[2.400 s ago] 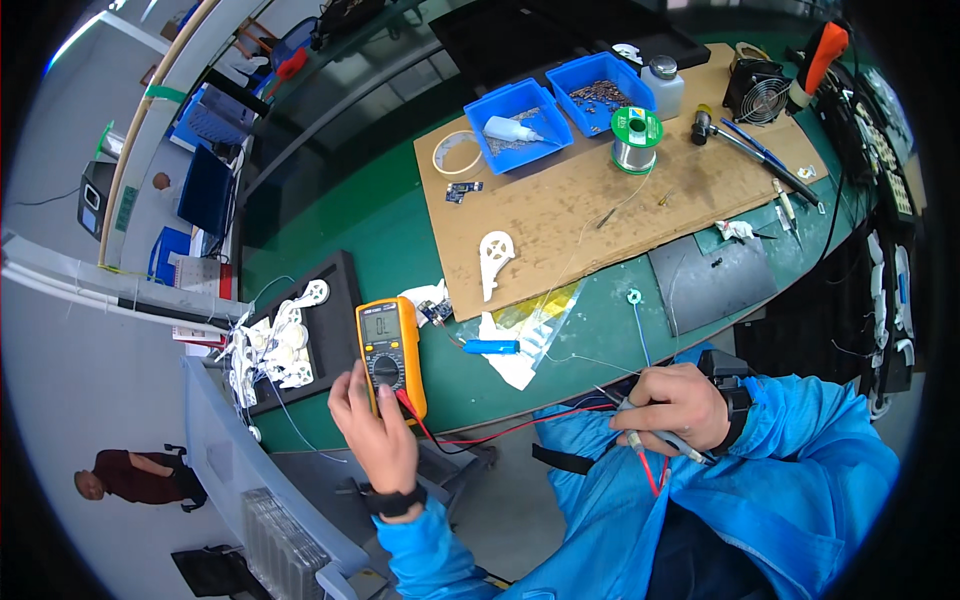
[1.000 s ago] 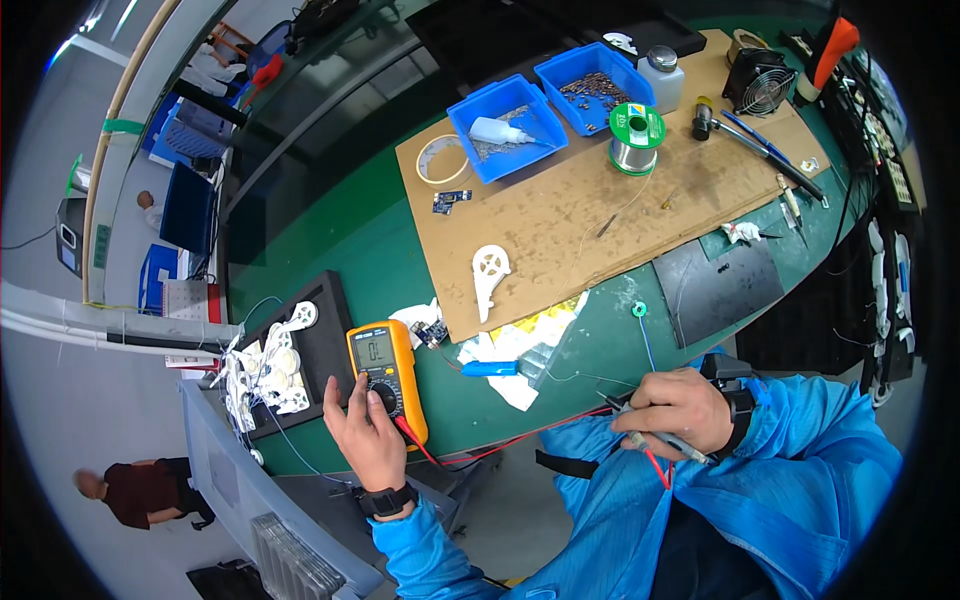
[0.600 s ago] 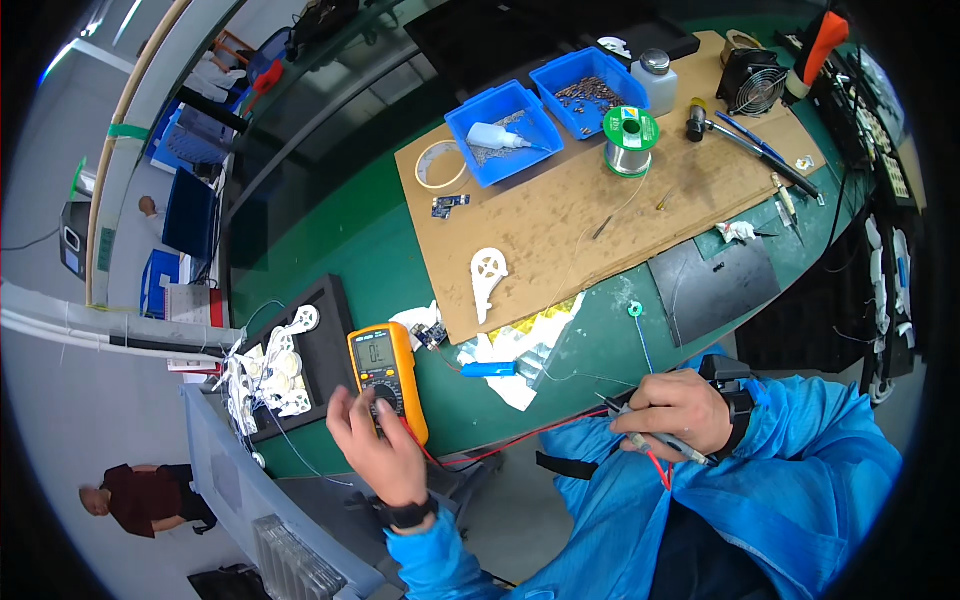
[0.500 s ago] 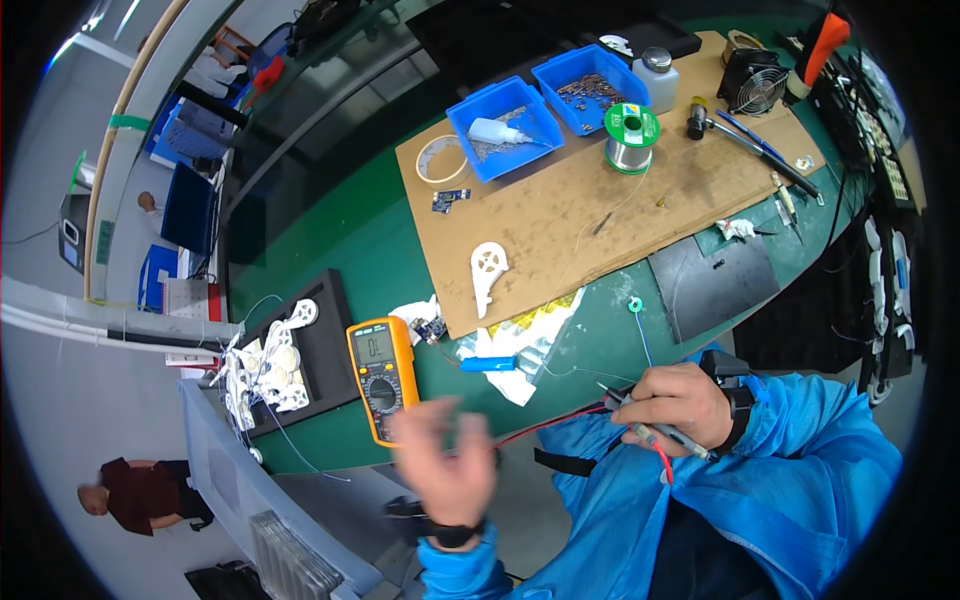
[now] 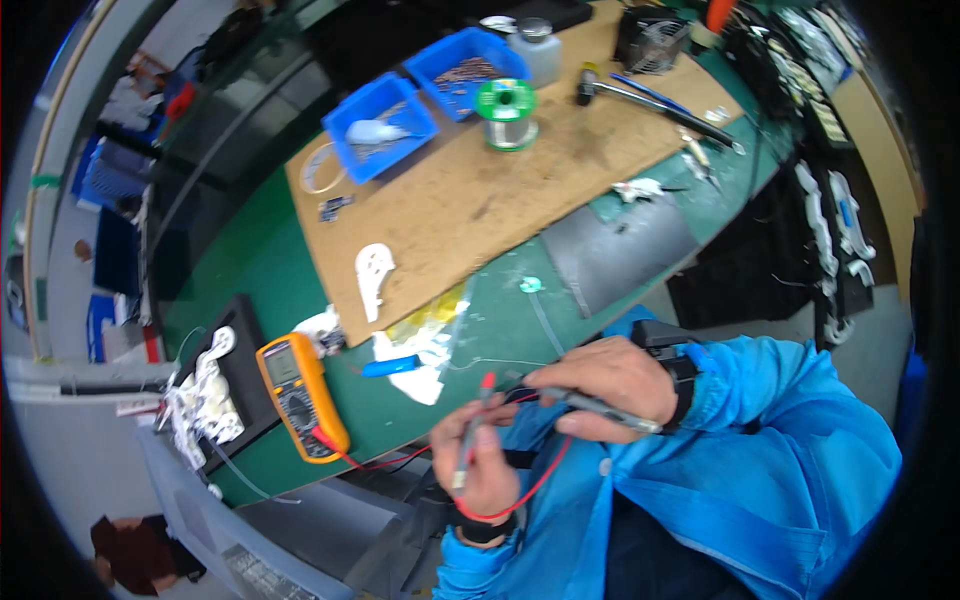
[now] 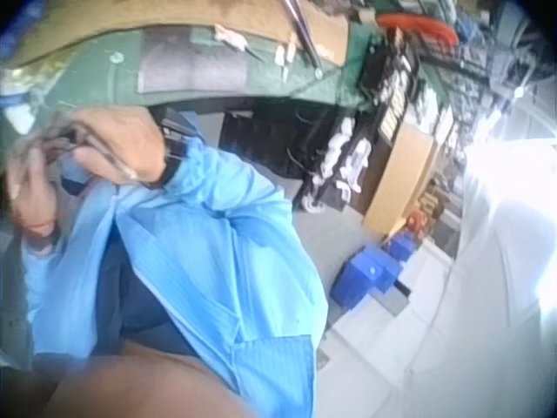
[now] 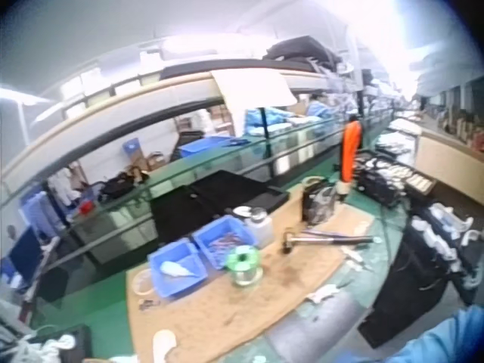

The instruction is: Testing an electronic circuit board with a multimeter and marking components with a pen.

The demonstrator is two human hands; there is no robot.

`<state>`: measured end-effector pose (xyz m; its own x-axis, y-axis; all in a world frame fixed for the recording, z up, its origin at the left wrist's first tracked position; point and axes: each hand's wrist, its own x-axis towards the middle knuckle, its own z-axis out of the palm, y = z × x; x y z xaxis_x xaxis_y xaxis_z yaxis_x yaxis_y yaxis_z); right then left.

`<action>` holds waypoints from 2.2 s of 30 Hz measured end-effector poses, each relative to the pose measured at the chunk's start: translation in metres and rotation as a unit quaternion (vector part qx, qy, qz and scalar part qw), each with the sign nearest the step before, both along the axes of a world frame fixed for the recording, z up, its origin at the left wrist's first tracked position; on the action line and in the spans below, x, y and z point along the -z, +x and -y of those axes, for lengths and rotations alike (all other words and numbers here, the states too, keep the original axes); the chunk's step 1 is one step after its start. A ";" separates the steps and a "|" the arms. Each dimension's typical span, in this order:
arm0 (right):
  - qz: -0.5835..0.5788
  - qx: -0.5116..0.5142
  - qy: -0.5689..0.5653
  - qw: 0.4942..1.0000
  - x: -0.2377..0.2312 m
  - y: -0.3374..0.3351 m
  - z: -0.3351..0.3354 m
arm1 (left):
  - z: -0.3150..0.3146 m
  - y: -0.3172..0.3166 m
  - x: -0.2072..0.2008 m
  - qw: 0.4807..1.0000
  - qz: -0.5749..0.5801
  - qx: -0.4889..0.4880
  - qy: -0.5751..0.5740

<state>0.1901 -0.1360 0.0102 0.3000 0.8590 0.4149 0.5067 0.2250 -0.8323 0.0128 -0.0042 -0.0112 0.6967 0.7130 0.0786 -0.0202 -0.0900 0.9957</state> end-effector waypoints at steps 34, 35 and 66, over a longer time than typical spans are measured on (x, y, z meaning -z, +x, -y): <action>0.012 -0.029 -0.059 0.998 0.008 -0.019 0.008 | 0.016 -0.012 0.007 0.997 -0.013 0.029 0.070; 0.007 -0.024 -0.061 0.998 0.008 -0.020 0.008 | 0.018 -0.009 0.002 0.999 -0.017 0.024 0.035; 0.046 -0.046 -0.028 0.998 0.005 -0.019 0.000 | 0.023 -0.013 0.013 0.997 0.061 0.034 0.032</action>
<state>0.1711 -0.1365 0.0051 0.1824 0.9036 0.3877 0.5609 0.2282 -0.7958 -0.0002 -0.0275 -0.0243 0.7257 0.6556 0.2090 -0.1483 -0.1476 0.9779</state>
